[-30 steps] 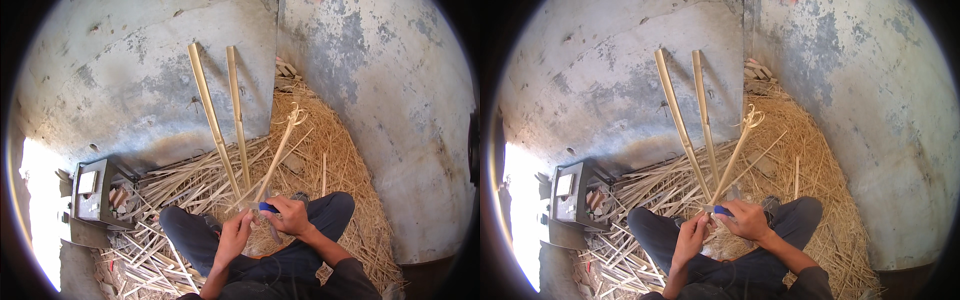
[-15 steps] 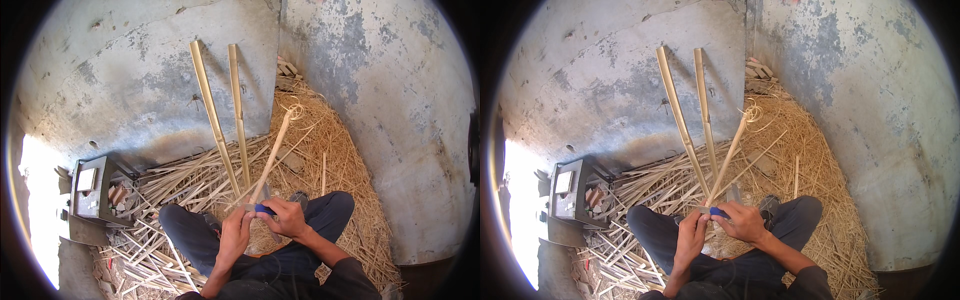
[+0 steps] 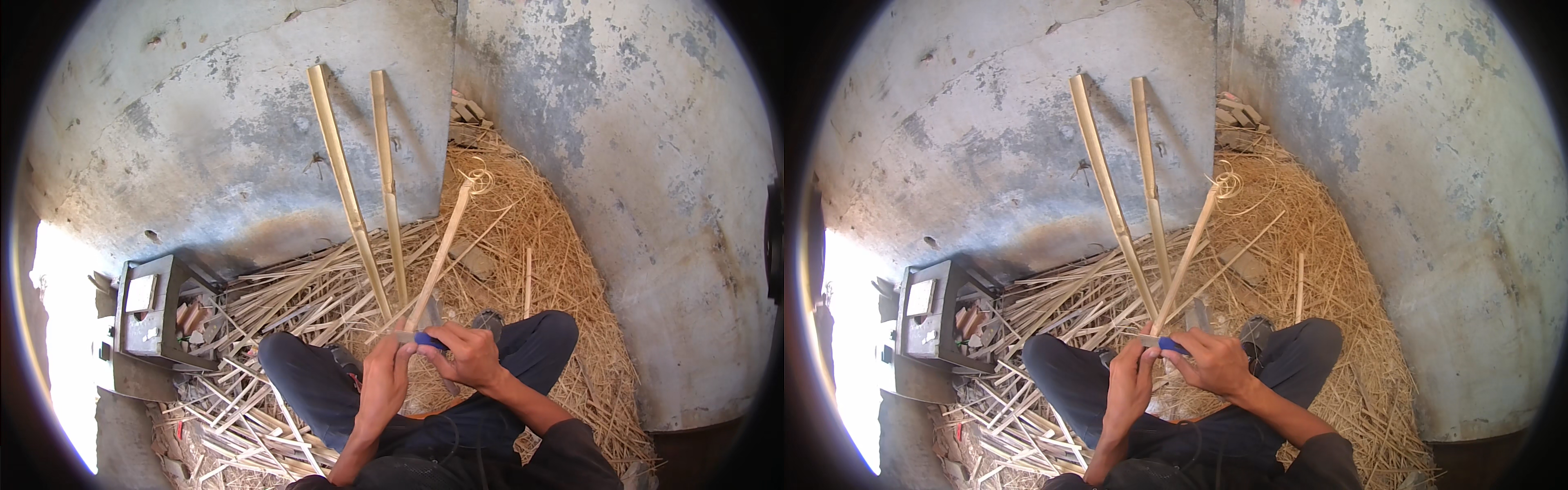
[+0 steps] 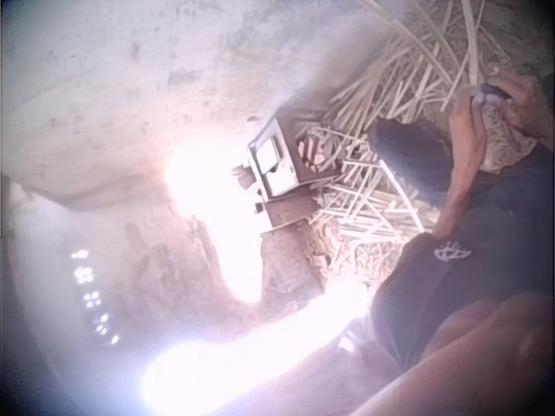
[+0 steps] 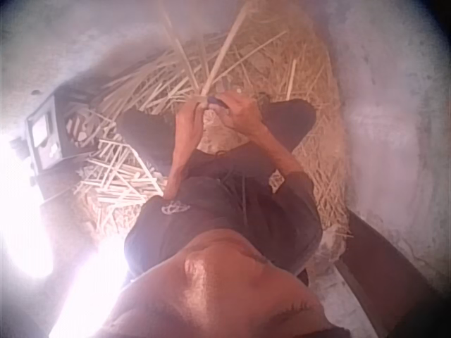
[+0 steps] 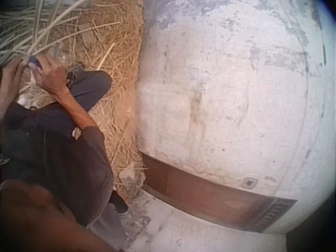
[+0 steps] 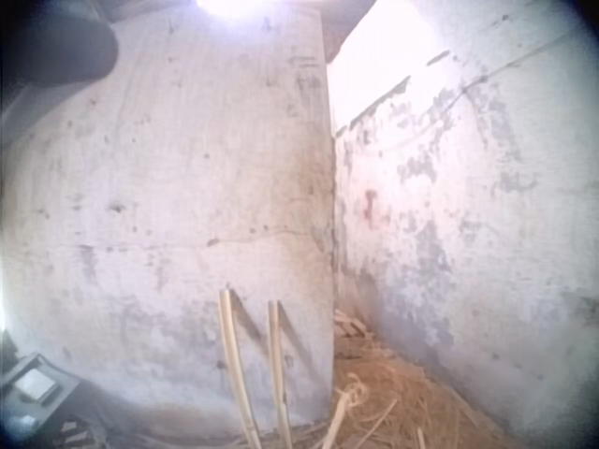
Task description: The person sits on a straw-covered floor and uses a knife to shave thin strips from a long bamboo pole. They hold the pole with their left hand and scrape the blade along its length with their right hand, creating a pile of wood shavings.
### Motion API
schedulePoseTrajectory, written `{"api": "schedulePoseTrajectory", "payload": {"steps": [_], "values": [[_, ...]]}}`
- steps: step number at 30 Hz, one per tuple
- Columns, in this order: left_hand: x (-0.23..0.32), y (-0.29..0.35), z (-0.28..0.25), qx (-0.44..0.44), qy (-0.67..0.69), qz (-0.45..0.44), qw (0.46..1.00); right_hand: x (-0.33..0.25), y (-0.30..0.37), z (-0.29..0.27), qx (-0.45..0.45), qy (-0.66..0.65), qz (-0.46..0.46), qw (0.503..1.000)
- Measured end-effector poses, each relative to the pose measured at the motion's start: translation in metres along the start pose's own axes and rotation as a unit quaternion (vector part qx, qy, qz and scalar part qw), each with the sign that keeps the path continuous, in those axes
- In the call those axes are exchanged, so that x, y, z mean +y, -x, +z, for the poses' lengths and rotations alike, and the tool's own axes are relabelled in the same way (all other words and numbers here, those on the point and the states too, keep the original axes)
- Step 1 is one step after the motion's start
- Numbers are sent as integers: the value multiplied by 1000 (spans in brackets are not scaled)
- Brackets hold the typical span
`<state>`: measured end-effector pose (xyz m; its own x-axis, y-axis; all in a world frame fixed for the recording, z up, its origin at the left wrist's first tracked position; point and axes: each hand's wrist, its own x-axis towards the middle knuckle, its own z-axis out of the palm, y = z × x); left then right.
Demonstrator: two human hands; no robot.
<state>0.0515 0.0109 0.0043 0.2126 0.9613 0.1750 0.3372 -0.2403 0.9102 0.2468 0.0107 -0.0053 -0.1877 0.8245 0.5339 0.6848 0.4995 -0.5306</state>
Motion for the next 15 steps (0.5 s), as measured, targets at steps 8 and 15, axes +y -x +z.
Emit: {"api": "schedulePoseTrajectory", "payload": {"steps": [8,15], "values": [[-10,2,7,37,-3,8,999,9,-8,-4,28,23,7,999],[-10,20,0,-12,-13,-61,998,51,-29,-22,135,57,112,983]]}}
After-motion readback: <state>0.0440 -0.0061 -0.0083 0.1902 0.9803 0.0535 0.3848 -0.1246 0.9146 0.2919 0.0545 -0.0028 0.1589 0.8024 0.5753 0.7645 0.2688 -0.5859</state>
